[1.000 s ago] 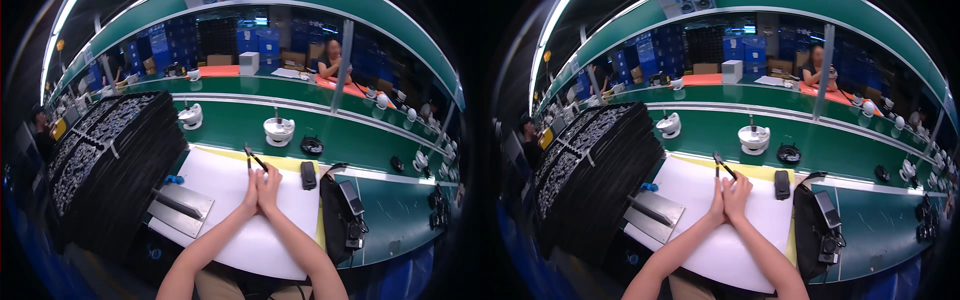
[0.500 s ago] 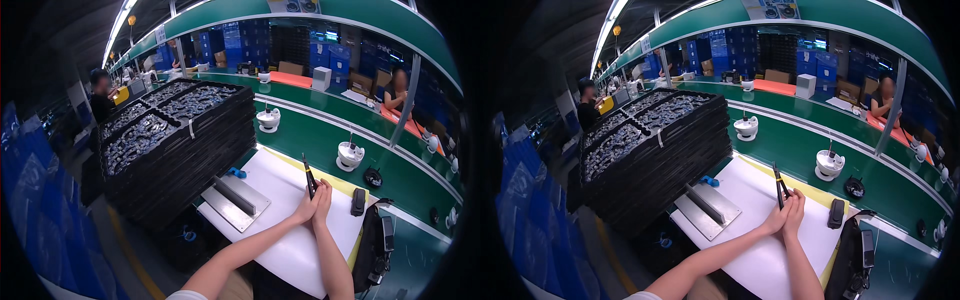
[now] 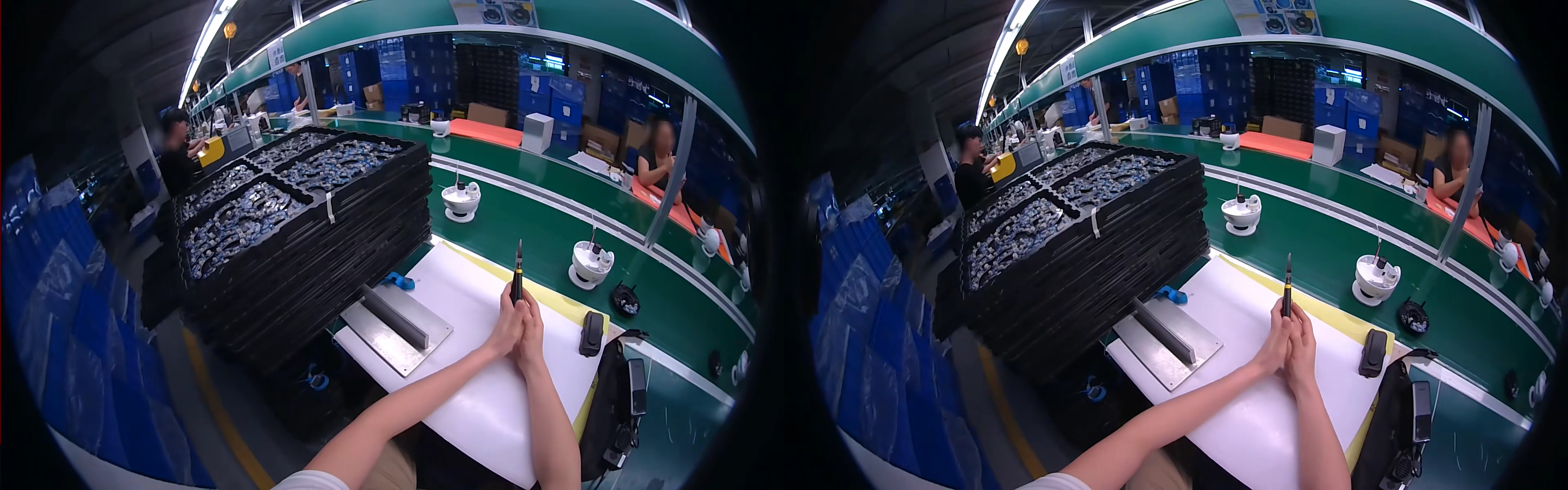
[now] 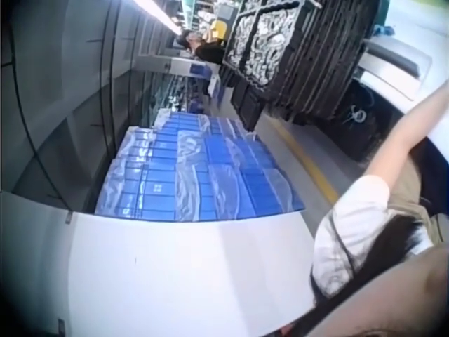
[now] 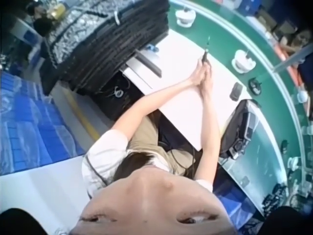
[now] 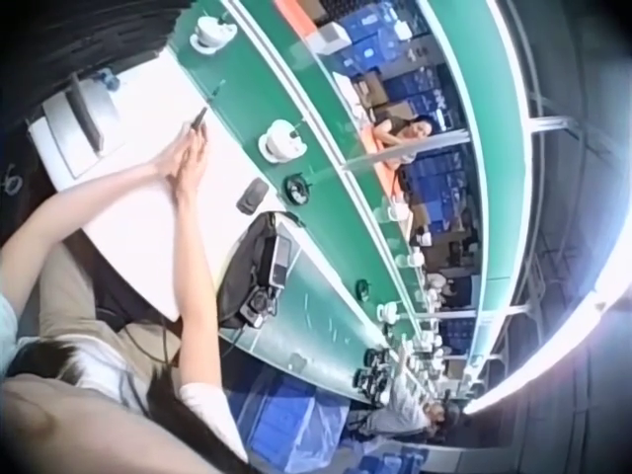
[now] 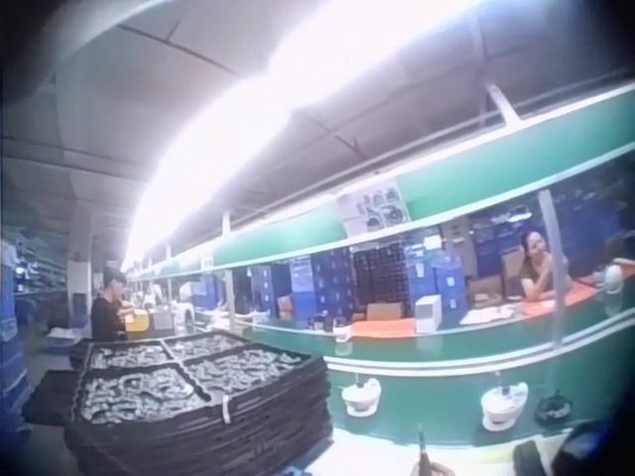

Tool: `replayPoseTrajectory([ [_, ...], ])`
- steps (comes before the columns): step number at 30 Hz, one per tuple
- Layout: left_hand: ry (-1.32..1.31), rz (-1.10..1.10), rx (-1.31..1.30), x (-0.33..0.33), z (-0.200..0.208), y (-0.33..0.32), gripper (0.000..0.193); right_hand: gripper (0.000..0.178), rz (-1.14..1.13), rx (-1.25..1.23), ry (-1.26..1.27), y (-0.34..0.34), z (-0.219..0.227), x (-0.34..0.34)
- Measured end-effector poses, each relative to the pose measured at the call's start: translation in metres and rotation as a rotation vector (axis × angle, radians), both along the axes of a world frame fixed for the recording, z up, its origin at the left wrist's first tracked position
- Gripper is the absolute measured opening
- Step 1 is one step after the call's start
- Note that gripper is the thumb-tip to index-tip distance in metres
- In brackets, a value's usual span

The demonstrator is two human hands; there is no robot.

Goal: Assembling electronic components on a production line using hand tools.

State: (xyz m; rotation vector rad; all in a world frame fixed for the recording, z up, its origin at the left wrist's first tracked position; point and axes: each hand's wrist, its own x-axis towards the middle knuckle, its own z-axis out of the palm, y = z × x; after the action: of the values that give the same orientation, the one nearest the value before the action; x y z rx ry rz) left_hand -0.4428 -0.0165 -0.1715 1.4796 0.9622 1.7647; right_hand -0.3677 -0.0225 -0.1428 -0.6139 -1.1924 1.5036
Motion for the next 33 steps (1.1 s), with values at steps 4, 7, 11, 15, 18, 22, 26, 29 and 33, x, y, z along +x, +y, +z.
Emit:
replayPoseTrajectory([
  [4,-0.117,-0.118,-0.032,0.010,-0.006,0.009,0.068,0.054,0.063,-0.008,0.117,0.006,0.002,0.013],
  [7,-0.176,-0.208,-0.053,0.004,-0.034,0.028,0.047,0.059,-0.073,0.046,-0.040,0.008,0.001,0.013],
  [11,-0.466,-0.244,-0.218,-0.011,0.007,-0.002,0.032,0.061,-0.175,0.355,-0.182,0.010,-0.009,0.001],
  [15,-0.331,-0.180,-0.167,-0.013,0.022,0.002,0.036,0.065,-0.328,0.546,-0.438,0.010,-0.011,0.014],
  [18,-0.362,-0.227,-0.124,-0.012,0.024,0.009,0.036,0.063,-0.187,0.427,-0.415,0.002,-0.002,0.022],
  [22,-0.292,-0.123,-0.174,-0.027,0.019,0.013,0.030,0.063,-0.032,0.368,-0.448,0.012,-0.018,0.012],
  [26,-0.162,-0.066,-0.173,-0.016,0.028,0.010,0.026,0.080,0.279,0.216,-0.348,0.031,-0.028,0.032],
  [29,-0.096,-0.020,-0.128,-0.019,0.026,0.015,0.033,0.090,0.226,0.333,-0.488,0.021,-0.006,0.032],
  [33,-0.151,-0.282,-0.298,-0.040,0.027,0.008,0.047,0.071,0.157,0.322,-0.538,0.018,-0.004,0.021],
])
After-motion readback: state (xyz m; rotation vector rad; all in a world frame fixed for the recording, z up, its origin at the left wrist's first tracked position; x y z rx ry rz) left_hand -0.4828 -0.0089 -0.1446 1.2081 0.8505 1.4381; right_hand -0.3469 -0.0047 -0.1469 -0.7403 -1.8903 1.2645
